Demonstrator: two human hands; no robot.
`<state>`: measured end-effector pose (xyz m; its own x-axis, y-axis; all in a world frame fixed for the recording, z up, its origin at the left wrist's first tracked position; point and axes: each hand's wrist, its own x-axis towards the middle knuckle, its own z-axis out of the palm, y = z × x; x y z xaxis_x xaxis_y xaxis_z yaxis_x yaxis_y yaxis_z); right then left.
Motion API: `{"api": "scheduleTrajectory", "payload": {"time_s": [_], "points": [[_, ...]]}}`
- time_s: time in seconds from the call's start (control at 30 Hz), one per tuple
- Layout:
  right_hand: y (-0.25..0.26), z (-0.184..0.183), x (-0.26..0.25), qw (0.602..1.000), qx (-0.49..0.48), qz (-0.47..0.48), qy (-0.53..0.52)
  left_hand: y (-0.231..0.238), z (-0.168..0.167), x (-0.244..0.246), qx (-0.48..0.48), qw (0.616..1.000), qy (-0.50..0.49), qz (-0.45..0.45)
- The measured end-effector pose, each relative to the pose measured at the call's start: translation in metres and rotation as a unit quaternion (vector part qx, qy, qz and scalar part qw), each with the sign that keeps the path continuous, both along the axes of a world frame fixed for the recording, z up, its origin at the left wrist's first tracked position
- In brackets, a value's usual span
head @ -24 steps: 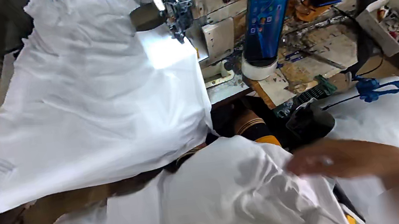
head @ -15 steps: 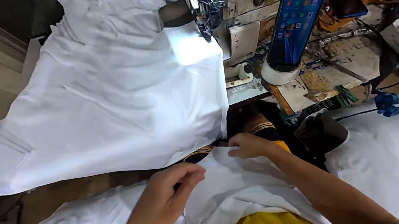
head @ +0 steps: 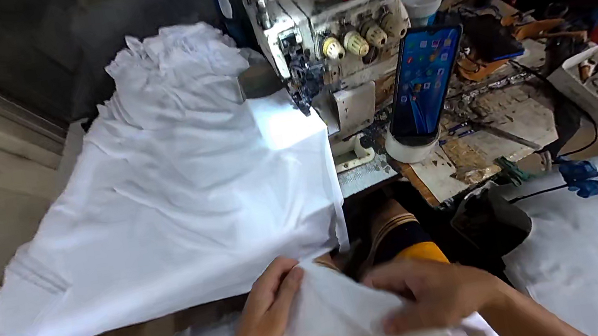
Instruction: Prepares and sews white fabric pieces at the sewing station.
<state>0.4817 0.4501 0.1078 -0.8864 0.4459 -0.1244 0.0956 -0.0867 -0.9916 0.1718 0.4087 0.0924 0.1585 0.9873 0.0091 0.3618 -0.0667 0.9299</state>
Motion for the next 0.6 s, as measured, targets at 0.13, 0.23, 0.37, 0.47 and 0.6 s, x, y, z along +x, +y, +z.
{"api": "scheduleTrajectory", "payload": {"time_s": [0.13,0.23,0.37,0.47,0.6], "points": [[0.007,0.028,-0.009,0.985,0.002,0.158,0.068,0.0,0.101,-0.085,0.055,0.993,0.1,0.014],[0.019,0.064,-0.047,0.982,0.084,0.089,0.146,0.051,0.206,-0.117,0.149,0.965,0.18,0.115],[0.054,0.074,-0.102,0.966,0.085,-0.14,0.199,0.172,0.289,-0.112,0.34,0.899,0.263,0.08],[0.055,0.06,-0.088,0.951,0.051,-0.176,0.248,0.226,0.284,-0.056,0.374,0.888,0.267,0.003],[0.065,0.007,-0.078,0.937,0.098,-0.276,0.191,0.253,0.189,-0.003,0.309,0.92,0.233,-0.056]]}}
